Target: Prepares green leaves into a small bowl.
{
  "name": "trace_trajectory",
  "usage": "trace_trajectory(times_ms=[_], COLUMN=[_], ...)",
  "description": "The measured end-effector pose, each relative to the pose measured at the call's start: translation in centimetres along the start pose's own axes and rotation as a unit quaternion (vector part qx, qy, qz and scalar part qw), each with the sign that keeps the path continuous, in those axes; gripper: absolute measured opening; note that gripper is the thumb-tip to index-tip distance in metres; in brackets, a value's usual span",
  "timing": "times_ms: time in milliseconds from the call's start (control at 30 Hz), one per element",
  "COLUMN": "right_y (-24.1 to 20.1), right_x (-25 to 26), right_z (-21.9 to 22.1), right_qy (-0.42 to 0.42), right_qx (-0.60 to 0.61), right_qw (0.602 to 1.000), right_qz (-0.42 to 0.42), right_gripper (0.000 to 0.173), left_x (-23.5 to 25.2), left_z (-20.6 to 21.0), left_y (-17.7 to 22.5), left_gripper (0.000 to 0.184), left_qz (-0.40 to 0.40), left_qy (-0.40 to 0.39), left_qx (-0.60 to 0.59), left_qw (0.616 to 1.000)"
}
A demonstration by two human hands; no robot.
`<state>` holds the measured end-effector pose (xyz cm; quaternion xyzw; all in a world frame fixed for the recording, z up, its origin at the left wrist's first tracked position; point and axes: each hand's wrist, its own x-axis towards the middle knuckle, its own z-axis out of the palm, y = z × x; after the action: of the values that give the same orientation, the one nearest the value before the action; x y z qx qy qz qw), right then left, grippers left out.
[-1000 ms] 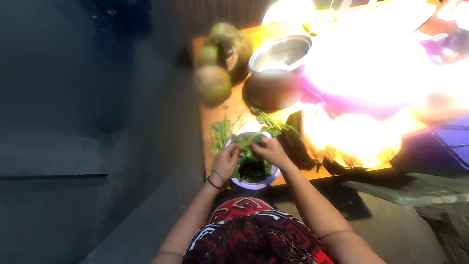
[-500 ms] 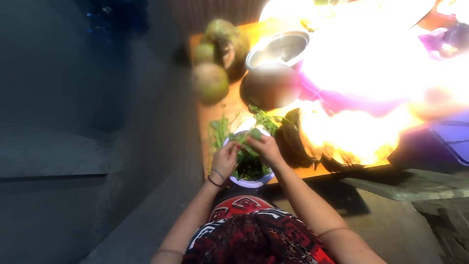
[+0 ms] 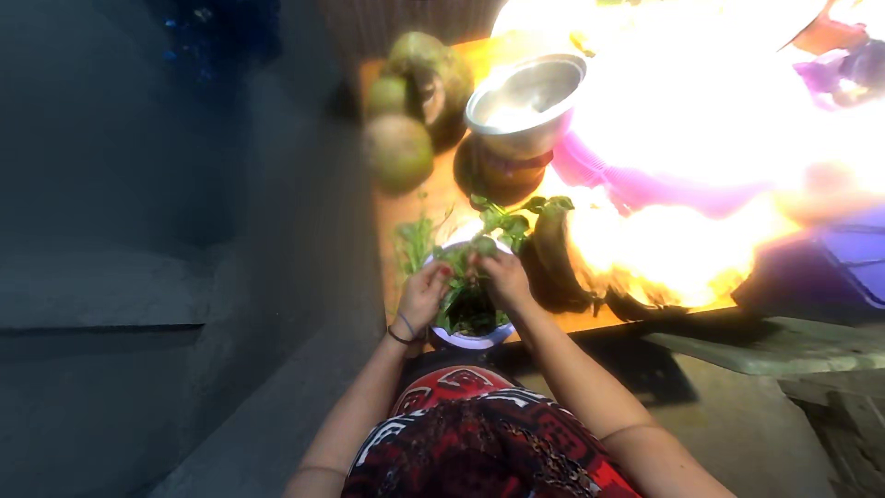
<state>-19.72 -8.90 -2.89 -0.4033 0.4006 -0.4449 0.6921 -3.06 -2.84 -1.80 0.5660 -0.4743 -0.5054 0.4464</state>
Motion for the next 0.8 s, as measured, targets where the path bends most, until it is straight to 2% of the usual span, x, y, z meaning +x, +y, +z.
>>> trace_trajectory(times_ms=[100,200,333,500,600,800], right_y=[-0.3,-1.4,-2.1,-2.0,-1.6,-1.4], right_x=[0.2,0.2,0.4,0.6,0.7,0.9], right_z=[-0.6,-0.8,-0.3,-0.3,-0.3,0.2], right_qy=[0.046,0.047,0.034,0.003,-0.005,-0.003], right_qx=[0.067,0.095,0.033,-0.031,-0.041,-0.026], right_qw=[0.996,0.994,0.998,0.998,0.997,0.998], right_qz=[0.033,0.039,0.049,0.061,0.068,0.055], right_gripper=[0.023,0.027,0.009,0.017,0.014,0.013], left_x=[-0.4,-0.6,-0.8,-1.0,-0.9,-1.1], left_z=[-0.5,-0.9,-0.9,-1.4,-1.5,-1.5], left_y=[0.3,0.0,-0.1,0.1,-0.2,0.1], left_gripper=[0.025,0.025,0.025,0.028,0.029,0.028], left_qz=[-0.007,-0.008,-0.011,-0.057,-0.063,-0.055], left_qy=[0.005,0.01,0.01,-0.034,-0.054,-0.054], left_qx=[0.017,0.04,0.033,-0.043,-0.083,-0.059], left_qw=[1.0,0.999,0.999,0.997,0.993,0.995])
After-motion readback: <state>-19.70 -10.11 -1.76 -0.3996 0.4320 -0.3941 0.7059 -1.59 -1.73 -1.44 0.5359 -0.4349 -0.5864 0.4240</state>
